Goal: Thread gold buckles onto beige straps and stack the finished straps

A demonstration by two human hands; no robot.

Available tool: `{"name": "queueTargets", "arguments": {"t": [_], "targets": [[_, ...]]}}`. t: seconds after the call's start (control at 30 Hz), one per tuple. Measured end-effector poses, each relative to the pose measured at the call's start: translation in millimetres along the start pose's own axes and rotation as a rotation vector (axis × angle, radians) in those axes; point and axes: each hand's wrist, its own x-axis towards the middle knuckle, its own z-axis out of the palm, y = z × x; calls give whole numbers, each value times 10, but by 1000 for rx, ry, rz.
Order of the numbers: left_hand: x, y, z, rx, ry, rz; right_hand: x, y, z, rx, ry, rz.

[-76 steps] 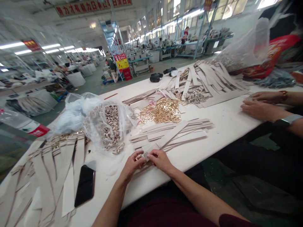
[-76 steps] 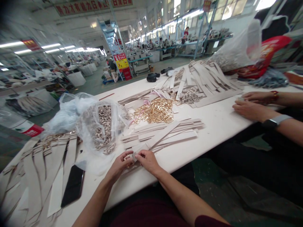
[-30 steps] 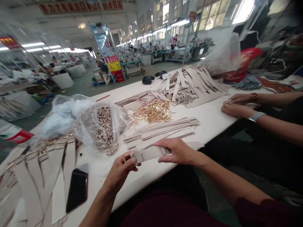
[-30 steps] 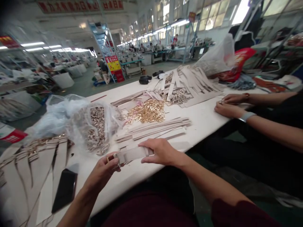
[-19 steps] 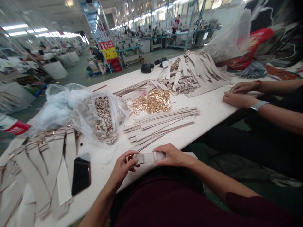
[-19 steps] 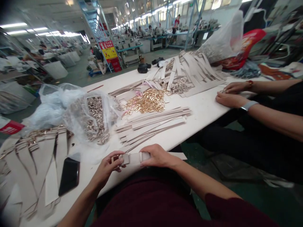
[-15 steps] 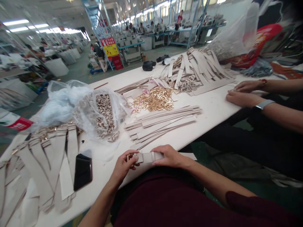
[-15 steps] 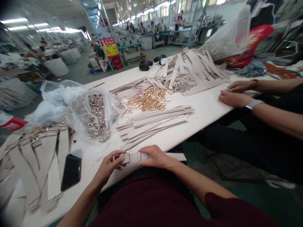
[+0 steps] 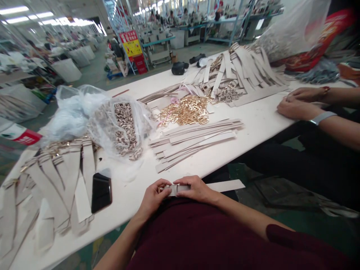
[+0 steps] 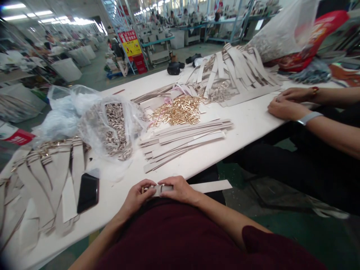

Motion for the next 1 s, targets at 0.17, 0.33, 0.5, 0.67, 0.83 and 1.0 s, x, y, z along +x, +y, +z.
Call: {"name": "queueTargets", "arguments": {"t": [0.17, 0.33, 0.5, 0.67, 0.83, 1.0], "targets": [[-66, 88, 95, 125, -9, 69, 17, -5, 18, 124, -27, 67], [-51, -16, 77, -41, -135, 6, -33, 0, -4, 209, -39, 243], [-47, -119, 84, -33, -162, -57, -142, 21, -32, -123, 0, 213], [-94, -14, 202, -26, 1, 14, -90, 53, -9, 167, -49, 250], [-107, 37, 274, 17, 84, 32, -1, 77, 37, 380, -128, 348], [-81, 50, 276, 176, 126, 168, 5, 62, 93, 373, -7, 350]]}}
